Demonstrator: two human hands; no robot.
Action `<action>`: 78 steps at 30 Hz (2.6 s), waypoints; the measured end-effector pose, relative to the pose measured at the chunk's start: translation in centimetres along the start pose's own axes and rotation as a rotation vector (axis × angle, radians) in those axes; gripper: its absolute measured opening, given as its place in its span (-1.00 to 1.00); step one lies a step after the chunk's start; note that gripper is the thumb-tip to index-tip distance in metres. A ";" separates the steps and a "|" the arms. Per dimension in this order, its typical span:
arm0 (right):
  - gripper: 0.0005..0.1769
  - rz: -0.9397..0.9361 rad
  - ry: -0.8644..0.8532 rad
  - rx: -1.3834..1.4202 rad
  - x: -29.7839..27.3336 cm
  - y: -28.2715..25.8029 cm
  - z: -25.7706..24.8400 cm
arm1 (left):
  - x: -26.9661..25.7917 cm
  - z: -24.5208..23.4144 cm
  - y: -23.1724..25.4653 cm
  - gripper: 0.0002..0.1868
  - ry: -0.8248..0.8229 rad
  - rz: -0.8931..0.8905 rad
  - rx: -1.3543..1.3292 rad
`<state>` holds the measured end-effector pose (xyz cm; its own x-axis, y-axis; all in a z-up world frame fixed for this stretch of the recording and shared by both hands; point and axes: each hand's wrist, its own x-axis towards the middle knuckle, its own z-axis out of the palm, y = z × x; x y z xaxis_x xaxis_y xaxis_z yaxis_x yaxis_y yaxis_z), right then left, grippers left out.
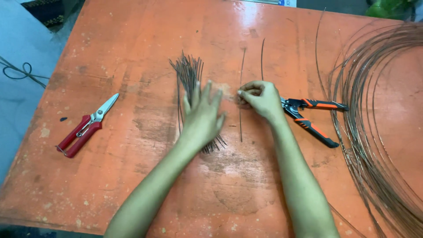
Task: Cutting thin metal wires to length using wire cutters
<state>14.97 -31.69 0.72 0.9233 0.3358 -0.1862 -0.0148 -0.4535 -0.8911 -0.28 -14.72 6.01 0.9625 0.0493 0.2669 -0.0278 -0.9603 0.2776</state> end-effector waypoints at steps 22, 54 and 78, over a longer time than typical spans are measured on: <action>-0.34 -0.244 -0.018 -0.816 -8.8 -1.2 -10.1 | 1.3 5.2 5.7 -0.43 -0.202 0.201 -0.098; -0.72 -0.270 0.323 -0.873 -5.0 7.1 -3.2 | 9.5 11.9 6.9 -0.83 -0.203 -0.258 -0.339; -0.73 -0.154 0.251 -1.123 -7.5 5.7 1.4 | 8.0 9.7 1.4 -0.82 -0.195 -0.339 -0.663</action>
<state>7.46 -35.64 -3.58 0.9378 0.3350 0.0912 0.3368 -0.9416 -0.0047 10.05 -18.37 -0.43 0.9756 0.2036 -0.0819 0.1807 -0.5331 0.8265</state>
